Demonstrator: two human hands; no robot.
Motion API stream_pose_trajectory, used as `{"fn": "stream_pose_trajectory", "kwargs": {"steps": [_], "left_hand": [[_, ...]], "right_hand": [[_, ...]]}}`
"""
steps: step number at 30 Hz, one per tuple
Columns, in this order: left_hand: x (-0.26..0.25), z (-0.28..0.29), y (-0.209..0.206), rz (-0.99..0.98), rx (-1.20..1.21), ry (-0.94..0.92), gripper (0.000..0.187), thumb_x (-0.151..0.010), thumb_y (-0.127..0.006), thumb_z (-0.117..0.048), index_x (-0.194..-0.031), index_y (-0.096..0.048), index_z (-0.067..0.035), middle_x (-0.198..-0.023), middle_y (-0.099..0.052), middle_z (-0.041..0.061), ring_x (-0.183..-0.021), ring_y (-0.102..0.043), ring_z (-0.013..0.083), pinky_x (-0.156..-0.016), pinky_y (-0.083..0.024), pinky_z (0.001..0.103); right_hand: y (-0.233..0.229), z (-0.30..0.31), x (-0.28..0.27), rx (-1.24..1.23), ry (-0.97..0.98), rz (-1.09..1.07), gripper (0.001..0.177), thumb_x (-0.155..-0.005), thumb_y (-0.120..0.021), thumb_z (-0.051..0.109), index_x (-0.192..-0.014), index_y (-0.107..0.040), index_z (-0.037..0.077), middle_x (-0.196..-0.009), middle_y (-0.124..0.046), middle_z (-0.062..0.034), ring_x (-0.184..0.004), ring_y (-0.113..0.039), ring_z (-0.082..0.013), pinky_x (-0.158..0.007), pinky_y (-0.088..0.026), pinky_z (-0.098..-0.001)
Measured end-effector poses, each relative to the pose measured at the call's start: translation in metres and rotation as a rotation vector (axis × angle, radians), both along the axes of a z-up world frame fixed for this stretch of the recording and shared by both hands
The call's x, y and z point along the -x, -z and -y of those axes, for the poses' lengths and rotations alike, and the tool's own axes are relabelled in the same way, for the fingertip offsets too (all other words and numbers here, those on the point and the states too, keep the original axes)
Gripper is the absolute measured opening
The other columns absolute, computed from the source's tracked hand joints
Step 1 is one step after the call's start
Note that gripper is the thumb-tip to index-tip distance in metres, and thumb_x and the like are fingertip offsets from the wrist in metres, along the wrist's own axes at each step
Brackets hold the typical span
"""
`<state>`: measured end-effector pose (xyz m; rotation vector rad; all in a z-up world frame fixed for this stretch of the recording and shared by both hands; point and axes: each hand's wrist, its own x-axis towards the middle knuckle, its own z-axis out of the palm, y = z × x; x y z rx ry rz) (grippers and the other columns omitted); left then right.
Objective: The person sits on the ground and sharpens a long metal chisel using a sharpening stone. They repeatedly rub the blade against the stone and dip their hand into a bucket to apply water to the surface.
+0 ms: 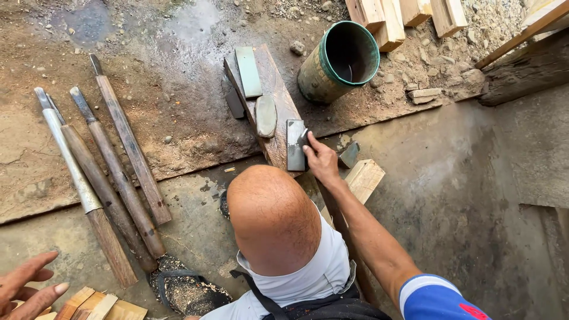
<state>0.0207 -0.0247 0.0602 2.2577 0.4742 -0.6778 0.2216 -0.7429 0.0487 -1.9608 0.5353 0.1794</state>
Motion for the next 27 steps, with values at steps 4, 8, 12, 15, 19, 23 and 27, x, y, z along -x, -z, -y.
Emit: {"fn": "stream_pose_trajectory", "kwargs": {"steps": [4, 8, 12, 15, 19, 23, 27], "left_hand": [[0.006, -0.007, 0.010, 0.016, 0.006, 0.014, 0.081, -0.079, -0.083, -0.017, -0.156, -0.059, -0.012, -0.124, -0.070, 0.033, -0.080, -0.077, 0.0357, -0.069, -0.068, 0.050], [0.005, -0.004, 0.002, -0.047, -0.075, 0.058, 0.085, -0.078, -0.086, -0.019, -0.158, -0.056, -0.014, -0.126, -0.071, 0.029, -0.078, -0.082, 0.0332, -0.082, -0.059, 0.052], [0.017, -0.013, 0.026, -0.021, -0.061, 0.039, 0.089, -0.076, -0.086, -0.022, -0.160, -0.056, -0.015, -0.128, -0.070, 0.029, -0.078, -0.082, 0.0319, -0.079, -0.062, 0.052], [0.024, -0.016, 0.027, 0.062, 0.026, 0.010, 0.089, -0.076, -0.086, -0.025, -0.160, -0.059, -0.015, -0.121, -0.071, 0.028, -0.078, -0.077, 0.0332, -0.077, -0.065, 0.051], [0.020, -0.017, 0.034, 0.002, -0.002, -0.012, 0.086, -0.074, -0.086, -0.020, -0.156, -0.060, -0.016, -0.128, -0.070, 0.029, -0.077, -0.079, 0.0348, -0.076, -0.064, 0.052], [0.013, -0.014, 0.033, 0.098, 0.085, 0.045, 0.084, -0.081, -0.083, -0.025, -0.161, -0.060, -0.017, -0.121, -0.070, 0.029, -0.078, -0.076, 0.0330, -0.066, -0.067, 0.050], [-0.007, 0.014, -0.002, 0.095, 0.085, 0.001, 0.086, -0.075, -0.084, -0.021, -0.158, -0.061, -0.018, -0.120, -0.074, 0.027, -0.074, -0.075, 0.0332, -0.068, -0.066, 0.052]], "right_hand": [[-0.023, -0.020, -0.008, 0.717, -0.392, 0.026, 0.047, -0.098, -0.064, 0.032, -0.143, -0.060, 0.019, -0.082, -0.070, -0.0152, -0.072, -0.068, -0.0328, -0.068, -0.057, -0.0484], [-0.059, -0.038, -0.019, 0.836, -0.560, -0.189, 0.040, -0.102, -0.052, 0.033, -0.134, -0.058, 0.010, -0.079, -0.072, -0.0237, -0.074, -0.071, -0.0433, -0.072, -0.057, -0.0567], [-0.040, -0.029, -0.015, 0.860, -0.577, -0.020, 0.032, -0.097, -0.058, 0.029, -0.120, -0.064, 0.007, -0.081, -0.072, -0.0240, -0.077, -0.070, -0.0466, -0.074, -0.055, -0.0597], [-0.047, -0.039, 0.003, 0.870, -0.568, 0.042, 0.029, -0.100, -0.059, 0.029, -0.117, -0.066, 0.007, -0.085, -0.072, -0.0248, -0.079, -0.070, -0.0471, -0.076, -0.057, -0.0584], [-0.054, -0.045, 0.008, 0.793, -0.554, -0.236, 0.036, -0.102, -0.050, 0.028, -0.132, -0.057, 0.009, -0.082, -0.071, -0.0258, -0.074, -0.073, -0.0456, -0.070, -0.059, -0.0578], [-0.041, -0.040, -0.027, 0.843, -0.500, -0.105, 0.032, -0.100, -0.057, 0.030, -0.120, -0.064, 0.006, -0.092, -0.073, -0.0256, -0.088, -0.070, -0.0482, -0.080, -0.057, -0.0584], [-0.042, -0.038, 0.001, 0.881, -0.509, -0.053, 0.034, -0.098, -0.058, 0.030, -0.123, -0.064, 0.008, -0.094, -0.073, -0.0252, -0.090, -0.069, -0.0489, -0.082, -0.056, -0.0591]]}}
